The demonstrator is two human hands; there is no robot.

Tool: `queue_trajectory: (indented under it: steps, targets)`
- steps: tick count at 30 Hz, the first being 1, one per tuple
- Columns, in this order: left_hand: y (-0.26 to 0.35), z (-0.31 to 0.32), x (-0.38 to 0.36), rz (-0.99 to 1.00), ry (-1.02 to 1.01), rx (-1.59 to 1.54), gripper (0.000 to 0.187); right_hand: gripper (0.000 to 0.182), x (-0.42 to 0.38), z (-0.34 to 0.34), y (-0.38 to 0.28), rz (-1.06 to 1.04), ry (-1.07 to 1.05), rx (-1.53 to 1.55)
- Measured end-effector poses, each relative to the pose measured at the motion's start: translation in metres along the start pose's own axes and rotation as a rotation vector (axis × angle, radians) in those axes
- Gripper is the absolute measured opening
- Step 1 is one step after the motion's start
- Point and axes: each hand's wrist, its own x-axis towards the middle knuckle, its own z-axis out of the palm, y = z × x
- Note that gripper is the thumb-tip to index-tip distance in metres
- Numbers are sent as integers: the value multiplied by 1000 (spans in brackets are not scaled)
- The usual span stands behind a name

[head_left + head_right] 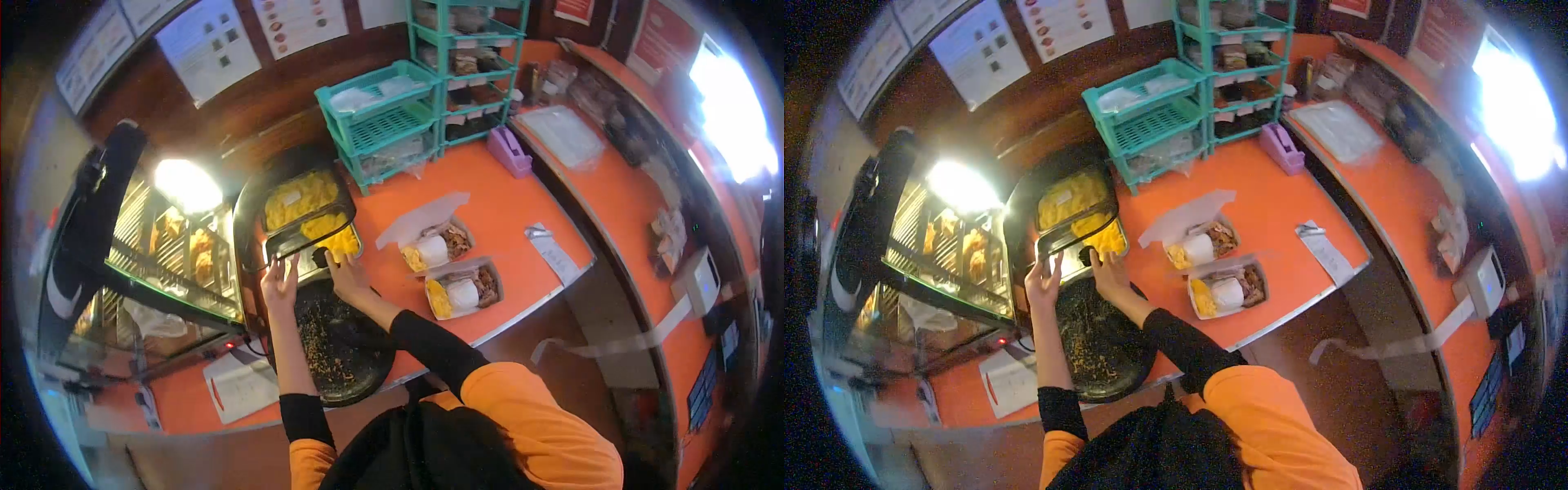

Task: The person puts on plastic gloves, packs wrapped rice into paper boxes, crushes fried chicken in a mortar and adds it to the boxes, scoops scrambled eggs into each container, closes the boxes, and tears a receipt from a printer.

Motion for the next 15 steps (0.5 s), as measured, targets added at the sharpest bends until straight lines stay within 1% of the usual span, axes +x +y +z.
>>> queue_trajectory:
  steps: [1,3,4,5,6,7,8,9,11,12,13,14,15]
  targets:
    - [-2,-7,-3,-8,-21,-44,29,64,-8,-5,1,22,5,0]
    - [-4,-27,-5,-61,10,-23,26,54,-32,-18,-2,-35,96,73]
    - [-5,-37,-2,-95,39,-12,23,47,-50,-34,2,-63,64,169]
    - [-10,-49,4,-93,157,-19,24,40,-71,-61,11,-91,29,265]
    - [-16,-48,-3,-59,232,47,23,36,-85,-106,21,-72,43,250]
    - [-20,-59,0,-69,238,3,25,31,-94,-144,39,-51,57,235]
    - [-23,-71,5,-80,244,-38,27,28,-97,-156,63,-21,291,73]
    - [-24,-79,7,-86,248,-38,27,32,-101,-165,102,57,326,122]
    - [-29,-81,11,44,329,-88,33,35,-100,-223,146,89,315,-127]
    - [-34,-69,0,105,359,21,38,37,-108,-216,191,59,254,-150]
    - [-47,-42,-24,184,336,142,37,40,-116,-200,231,28,191,-173]
    - [-66,-13,-53,265,313,260,37,40,-125,-200,247,29,194,-179]
    - [-82,2,-73,204,122,390,39,42,-134,-201,258,18,-19,-165]
